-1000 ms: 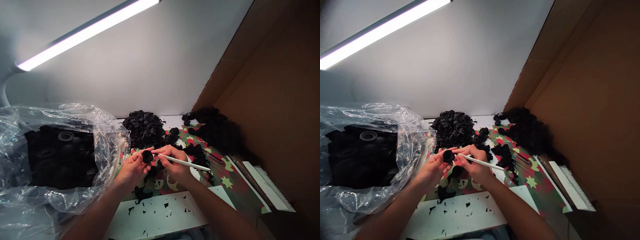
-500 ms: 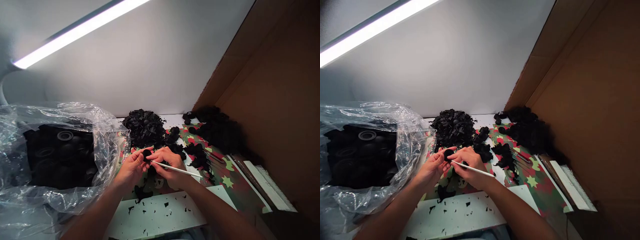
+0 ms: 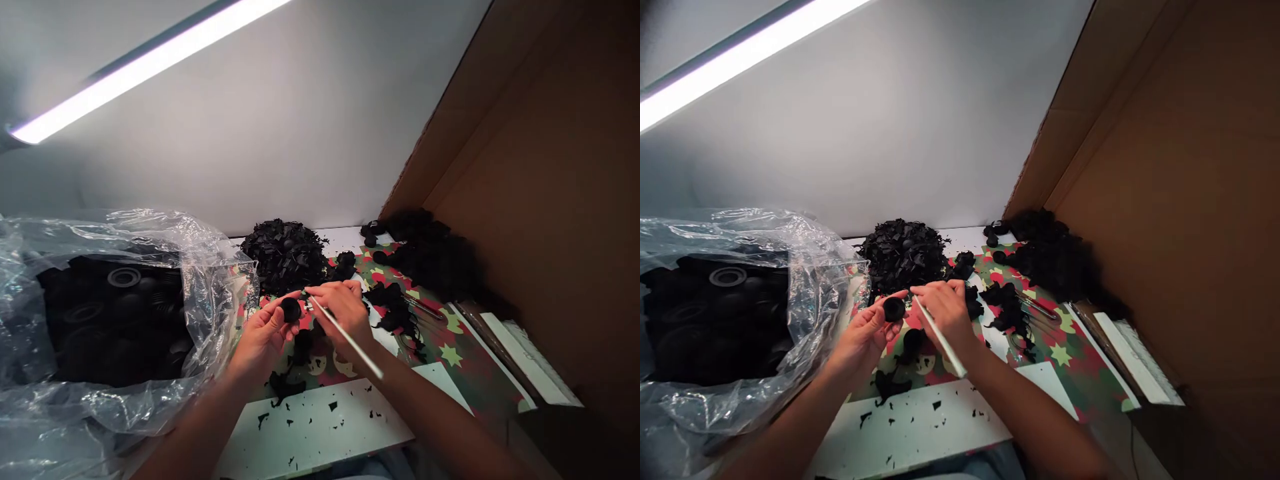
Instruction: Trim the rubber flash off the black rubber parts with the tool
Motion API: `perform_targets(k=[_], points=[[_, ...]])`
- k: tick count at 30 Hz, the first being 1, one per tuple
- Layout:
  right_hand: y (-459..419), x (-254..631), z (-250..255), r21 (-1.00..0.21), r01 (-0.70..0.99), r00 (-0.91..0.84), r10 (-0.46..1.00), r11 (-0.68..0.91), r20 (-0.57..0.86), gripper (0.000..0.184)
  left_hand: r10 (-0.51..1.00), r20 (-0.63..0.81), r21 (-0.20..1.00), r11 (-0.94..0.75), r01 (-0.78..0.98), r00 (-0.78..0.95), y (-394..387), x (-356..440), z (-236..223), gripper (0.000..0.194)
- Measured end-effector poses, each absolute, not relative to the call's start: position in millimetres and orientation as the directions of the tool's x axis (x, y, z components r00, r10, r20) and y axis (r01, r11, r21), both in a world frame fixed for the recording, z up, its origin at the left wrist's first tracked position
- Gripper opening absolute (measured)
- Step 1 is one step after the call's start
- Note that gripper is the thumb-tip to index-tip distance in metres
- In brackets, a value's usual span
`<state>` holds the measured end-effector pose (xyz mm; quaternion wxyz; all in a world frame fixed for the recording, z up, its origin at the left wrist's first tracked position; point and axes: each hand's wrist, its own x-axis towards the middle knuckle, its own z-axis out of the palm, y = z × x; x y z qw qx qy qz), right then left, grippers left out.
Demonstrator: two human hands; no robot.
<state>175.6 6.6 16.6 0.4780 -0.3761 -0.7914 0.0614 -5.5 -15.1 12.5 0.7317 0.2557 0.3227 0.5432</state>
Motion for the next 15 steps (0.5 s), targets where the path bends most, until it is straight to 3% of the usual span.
perform_targets(k=[4,7,11,15], points=[[8,182,23,-0.653,0.447,-0.110,0.762,0.611,0.638,0.016,0.947,-0.196,0.694,0.317,-0.646,0.254,-16,-8,18,0.049],[4,182,23,-0.767,0.306,-0.135,0.823,0.564,0.552,0.014,0.944,-0.193,0.683,0.325,-0.654,0.268,-16,-8,19,0.050],[-3,177,27,-0.763,0.179,-0.286,0.775,0.621,0.563,0.013,0.950,-0.195,0.693,0.311,-0.650,0.245,-15,-7,16,0.050],[-6,174,33,-0.741,0.163,-0.341,0.742,0.651,0.577,0.012,0.944,-0.211,0.703,0.327,-0.632,0.253,-15,-6,14,0.047]])
